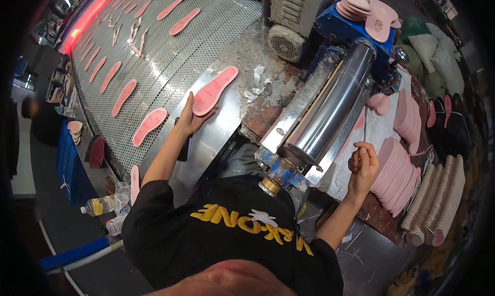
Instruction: Applying adhesive or coating to shoe insoles using a roller machine and placing them on a conveyor.
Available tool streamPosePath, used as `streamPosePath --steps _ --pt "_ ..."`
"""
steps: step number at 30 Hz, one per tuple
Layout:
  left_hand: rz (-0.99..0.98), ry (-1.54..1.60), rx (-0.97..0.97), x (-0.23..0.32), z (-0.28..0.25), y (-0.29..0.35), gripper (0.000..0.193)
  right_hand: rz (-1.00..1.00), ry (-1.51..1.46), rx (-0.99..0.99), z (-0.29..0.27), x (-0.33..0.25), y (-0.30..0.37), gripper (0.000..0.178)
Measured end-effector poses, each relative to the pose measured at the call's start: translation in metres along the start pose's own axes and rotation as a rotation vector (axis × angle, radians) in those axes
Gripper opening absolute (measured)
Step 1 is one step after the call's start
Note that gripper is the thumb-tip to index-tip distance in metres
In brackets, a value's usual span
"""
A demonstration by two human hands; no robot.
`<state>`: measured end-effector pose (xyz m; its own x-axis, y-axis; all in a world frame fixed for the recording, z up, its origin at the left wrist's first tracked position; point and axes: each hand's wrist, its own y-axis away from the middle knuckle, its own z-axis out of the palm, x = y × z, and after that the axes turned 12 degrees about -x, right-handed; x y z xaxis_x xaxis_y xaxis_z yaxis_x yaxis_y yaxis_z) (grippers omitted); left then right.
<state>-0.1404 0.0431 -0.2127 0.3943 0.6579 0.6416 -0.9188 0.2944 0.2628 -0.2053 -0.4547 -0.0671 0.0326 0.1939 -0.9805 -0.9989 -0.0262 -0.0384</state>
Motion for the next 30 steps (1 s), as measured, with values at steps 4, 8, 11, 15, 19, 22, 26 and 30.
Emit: streamPosePath --steps 4,8,11,15,19,22,26,30 --pt "0.207 0.031 0.185 0.002 -0.009 -0.014 0.063 -0.014 -0.025 0.003 -0.003 0.011 0.009 0.017" --pt "0.281 0.056 0.215 0.032 -0.015 -0.059 0.062 -0.031 -0.054 0.029 -0.009 0.012 0.024 0.016" --pt "0.369 0.119 -0.035 0.088 -0.031 -0.106 0.076 -0.048 -0.084 0.026 -0.012 0.008 0.031 0.017" --pt "0.307 0.125 0.384 0.125 -0.065 -0.131 0.077 -0.086 -0.058 0.032 -0.014 0.005 0.047 0.018" --pt "0.360 -0.187 0.323 0.074 -0.060 -0.128 0.040 -0.024 0.017 0.109 -0.017 0.011 0.061 0.017" --pt "0.284 -0.335 0.179 0.022 -0.032 -0.114 0.034 0.174 0.284 0.269 -0.023 0.023 0.059 0.014" --pt "0.513 -0.722 0.254 -0.012 -0.002 -0.108 0.038 0.214 0.466 0.179 -0.026 0.038 0.057 0.019" --pt "0.583 -0.891 0.265 -0.020 0.006 -0.108 0.043 0.333 0.634 0.208 -0.031 0.047 0.054 0.025"
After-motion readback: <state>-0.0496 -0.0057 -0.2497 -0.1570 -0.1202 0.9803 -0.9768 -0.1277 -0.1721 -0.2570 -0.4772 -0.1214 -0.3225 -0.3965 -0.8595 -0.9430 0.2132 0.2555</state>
